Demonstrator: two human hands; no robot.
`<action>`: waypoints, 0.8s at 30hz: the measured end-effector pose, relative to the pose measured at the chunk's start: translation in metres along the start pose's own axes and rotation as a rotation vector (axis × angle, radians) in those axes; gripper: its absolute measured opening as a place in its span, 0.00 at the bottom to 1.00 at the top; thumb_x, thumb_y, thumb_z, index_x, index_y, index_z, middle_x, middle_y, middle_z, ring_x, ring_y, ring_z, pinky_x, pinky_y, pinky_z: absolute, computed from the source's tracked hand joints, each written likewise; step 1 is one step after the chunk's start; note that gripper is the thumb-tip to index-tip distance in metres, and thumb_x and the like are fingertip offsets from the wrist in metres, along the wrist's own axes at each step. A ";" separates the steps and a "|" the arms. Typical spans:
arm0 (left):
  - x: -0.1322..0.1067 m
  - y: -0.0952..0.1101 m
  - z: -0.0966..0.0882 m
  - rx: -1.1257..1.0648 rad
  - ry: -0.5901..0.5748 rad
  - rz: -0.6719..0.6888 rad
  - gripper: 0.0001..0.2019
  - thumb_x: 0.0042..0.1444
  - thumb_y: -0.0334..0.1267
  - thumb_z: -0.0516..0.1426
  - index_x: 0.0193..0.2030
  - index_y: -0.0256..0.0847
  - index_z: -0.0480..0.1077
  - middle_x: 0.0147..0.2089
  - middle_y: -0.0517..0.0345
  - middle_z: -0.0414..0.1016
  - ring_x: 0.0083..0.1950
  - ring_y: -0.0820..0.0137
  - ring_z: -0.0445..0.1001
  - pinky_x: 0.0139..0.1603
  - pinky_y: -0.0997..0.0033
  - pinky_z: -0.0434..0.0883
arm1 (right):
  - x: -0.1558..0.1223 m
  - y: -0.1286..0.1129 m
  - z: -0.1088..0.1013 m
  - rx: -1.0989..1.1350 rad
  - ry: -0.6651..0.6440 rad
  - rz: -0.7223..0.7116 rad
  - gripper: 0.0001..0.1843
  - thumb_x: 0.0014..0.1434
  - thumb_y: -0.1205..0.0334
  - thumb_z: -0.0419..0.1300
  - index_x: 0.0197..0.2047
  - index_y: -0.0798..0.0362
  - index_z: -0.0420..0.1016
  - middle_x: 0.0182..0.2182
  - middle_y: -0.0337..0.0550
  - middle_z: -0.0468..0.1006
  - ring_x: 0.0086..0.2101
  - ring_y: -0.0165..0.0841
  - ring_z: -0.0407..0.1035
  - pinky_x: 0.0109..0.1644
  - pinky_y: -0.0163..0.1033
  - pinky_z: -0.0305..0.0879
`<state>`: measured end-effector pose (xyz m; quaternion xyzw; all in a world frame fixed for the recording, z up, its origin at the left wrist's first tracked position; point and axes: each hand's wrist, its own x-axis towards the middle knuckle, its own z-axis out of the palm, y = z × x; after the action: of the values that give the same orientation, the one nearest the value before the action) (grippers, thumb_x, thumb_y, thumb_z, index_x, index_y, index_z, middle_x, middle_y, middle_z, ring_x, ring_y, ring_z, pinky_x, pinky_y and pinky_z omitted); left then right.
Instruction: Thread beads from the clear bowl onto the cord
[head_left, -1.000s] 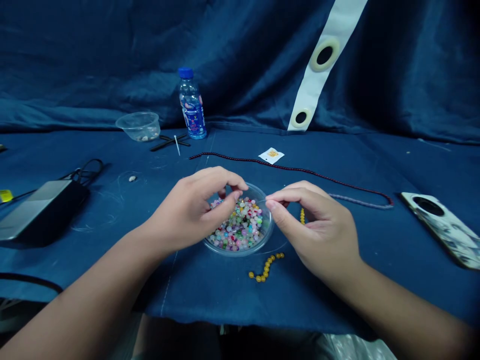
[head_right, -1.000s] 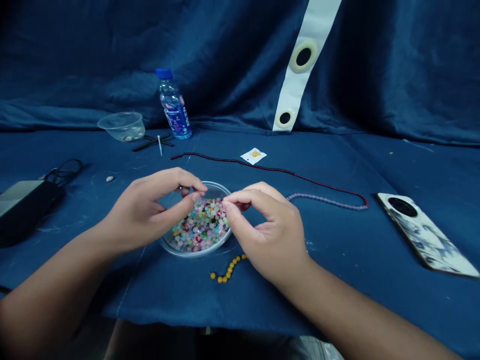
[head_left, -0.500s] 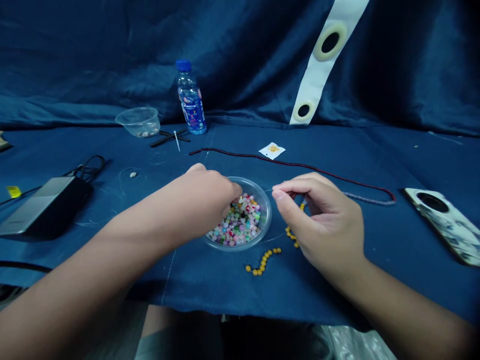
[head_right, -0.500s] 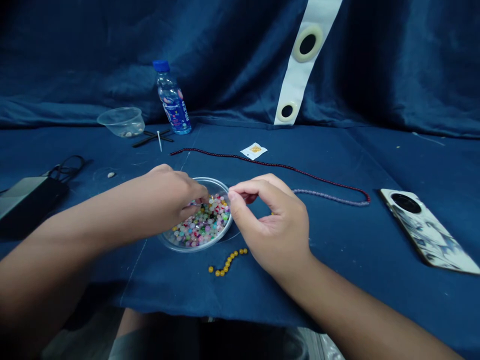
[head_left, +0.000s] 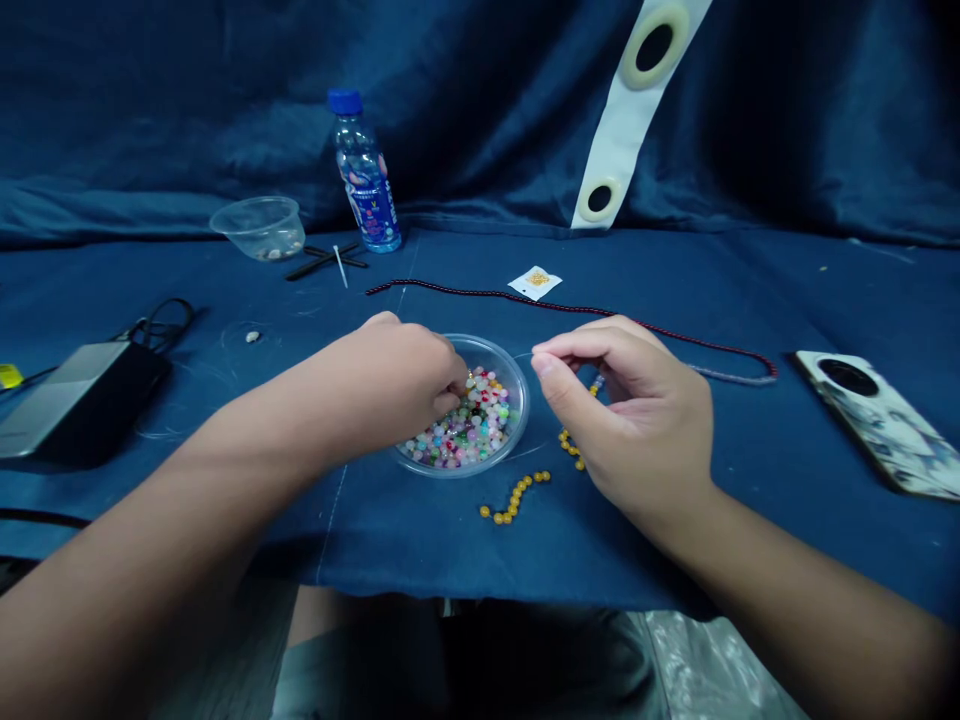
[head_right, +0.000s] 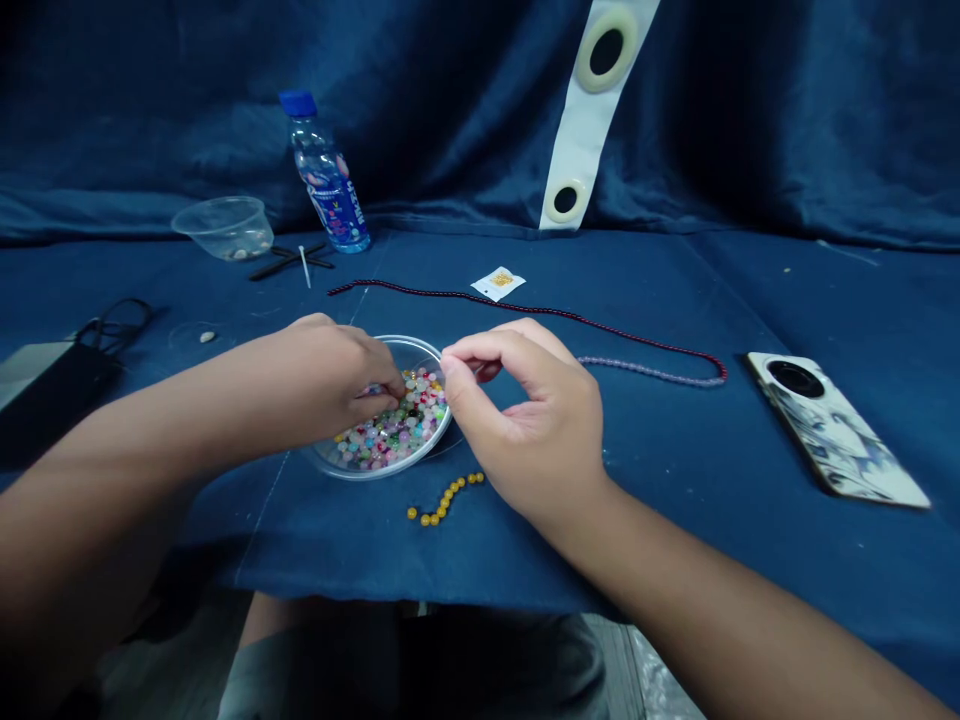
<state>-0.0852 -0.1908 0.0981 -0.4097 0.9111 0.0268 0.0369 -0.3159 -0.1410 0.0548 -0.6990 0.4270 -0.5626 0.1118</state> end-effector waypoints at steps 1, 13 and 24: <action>0.000 0.000 -0.001 0.003 -0.020 -0.013 0.11 0.69 0.37 0.60 0.37 0.47 0.85 0.38 0.57 0.86 0.43 0.61 0.83 0.50 0.61 0.68 | 0.000 0.000 0.000 0.004 0.001 -0.004 0.09 0.68 0.72 0.70 0.40 0.47 0.85 0.38 0.39 0.87 0.39 0.35 0.79 0.43 0.42 0.75; -0.023 -0.003 0.014 -0.879 0.526 0.161 0.06 0.65 0.32 0.70 0.47 0.44 0.81 0.47 0.59 0.84 0.46 0.69 0.81 0.46 0.69 0.78 | 0.014 0.010 -0.007 0.155 0.276 -0.059 0.08 0.72 0.70 0.70 0.43 0.46 0.86 0.37 0.40 0.85 0.36 0.36 0.79 0.40 0.44 0.74; -0.024 0.006 0.023 -0.936 0.572 0.172 0.08 0.66 0.27 0.67 0.47 0.43 0.79 0.46 0.60 0.84 0.45 0.74 0.81 0.48 0.74 0.78 | -0.001 -0.002 -0.008 0.053 0.075 -0.143 0.11 0.69 0.73 0.70 0.46 0.46 0.86 0.39 0.40 0.86 0.39 0.36 0.78 0.43 0.45 0.76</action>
<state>-0.0729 -0.1667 0.0770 -0.2974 0.8058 0.3196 -0.4001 -0.3220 -0.1364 0.0575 -0.7028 0.3648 -0.6062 0.0736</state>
